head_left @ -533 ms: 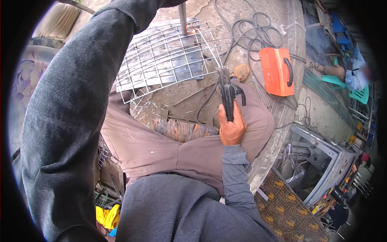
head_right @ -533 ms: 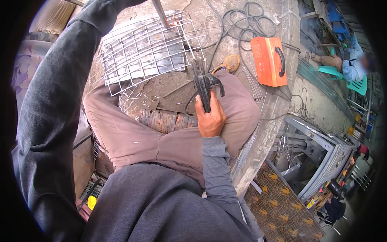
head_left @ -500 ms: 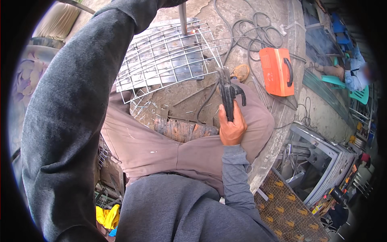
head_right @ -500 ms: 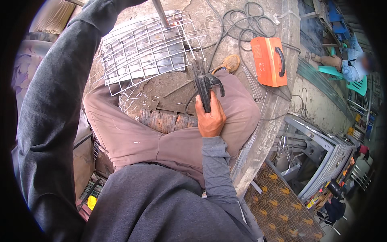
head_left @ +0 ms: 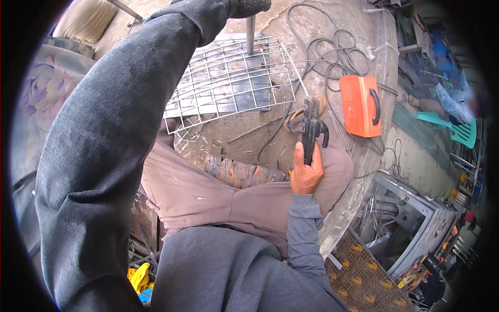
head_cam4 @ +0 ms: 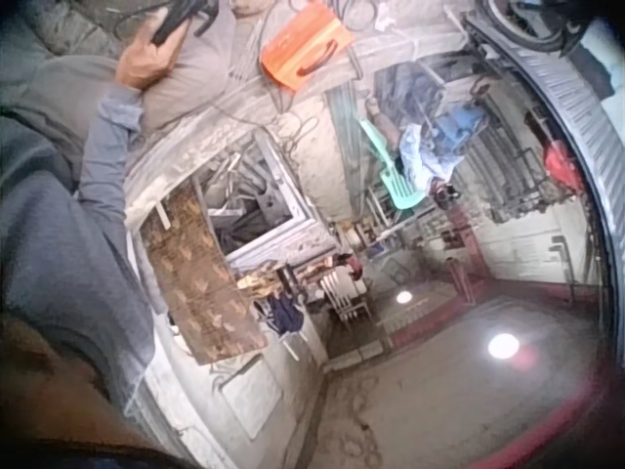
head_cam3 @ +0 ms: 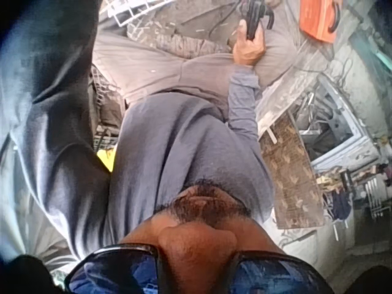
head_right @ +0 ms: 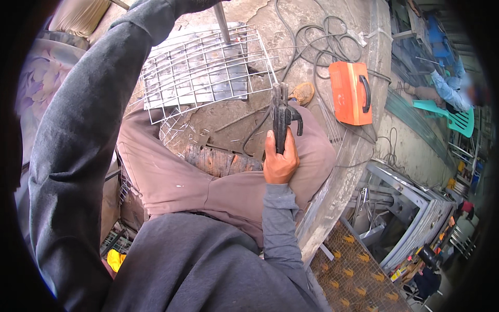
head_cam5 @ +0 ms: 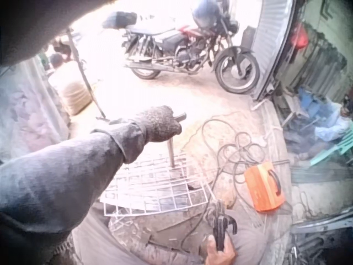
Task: Welding metal rods onto a metal grid frame.
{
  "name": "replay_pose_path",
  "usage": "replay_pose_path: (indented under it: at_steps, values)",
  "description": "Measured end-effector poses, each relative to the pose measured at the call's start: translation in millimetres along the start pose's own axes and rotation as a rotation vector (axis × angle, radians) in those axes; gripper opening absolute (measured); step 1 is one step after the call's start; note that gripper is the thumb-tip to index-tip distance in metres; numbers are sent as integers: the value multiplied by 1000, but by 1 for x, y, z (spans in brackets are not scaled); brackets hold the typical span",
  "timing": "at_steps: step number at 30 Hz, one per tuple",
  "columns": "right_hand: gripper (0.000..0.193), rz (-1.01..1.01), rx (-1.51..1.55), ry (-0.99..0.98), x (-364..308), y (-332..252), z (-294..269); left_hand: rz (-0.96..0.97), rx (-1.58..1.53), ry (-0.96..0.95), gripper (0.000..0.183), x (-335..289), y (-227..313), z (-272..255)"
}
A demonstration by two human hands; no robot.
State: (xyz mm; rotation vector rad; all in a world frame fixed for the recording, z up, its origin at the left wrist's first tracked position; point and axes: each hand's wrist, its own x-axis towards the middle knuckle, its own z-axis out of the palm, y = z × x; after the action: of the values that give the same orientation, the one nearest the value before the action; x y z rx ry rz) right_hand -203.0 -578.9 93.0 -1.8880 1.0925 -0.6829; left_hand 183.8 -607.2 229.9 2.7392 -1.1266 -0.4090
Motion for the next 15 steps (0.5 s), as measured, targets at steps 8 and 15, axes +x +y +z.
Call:
replay_pose_path:
  at_steps: [8, 15]
  values:
    - [37, 81, 96, -17, -1, -5, 6, 35, 50, -5, 46, -2, -10, -4]
    - [38, 160, 162, 3, -2, -5, 5, 67, 46, -29, 50, -17, -12, -12]
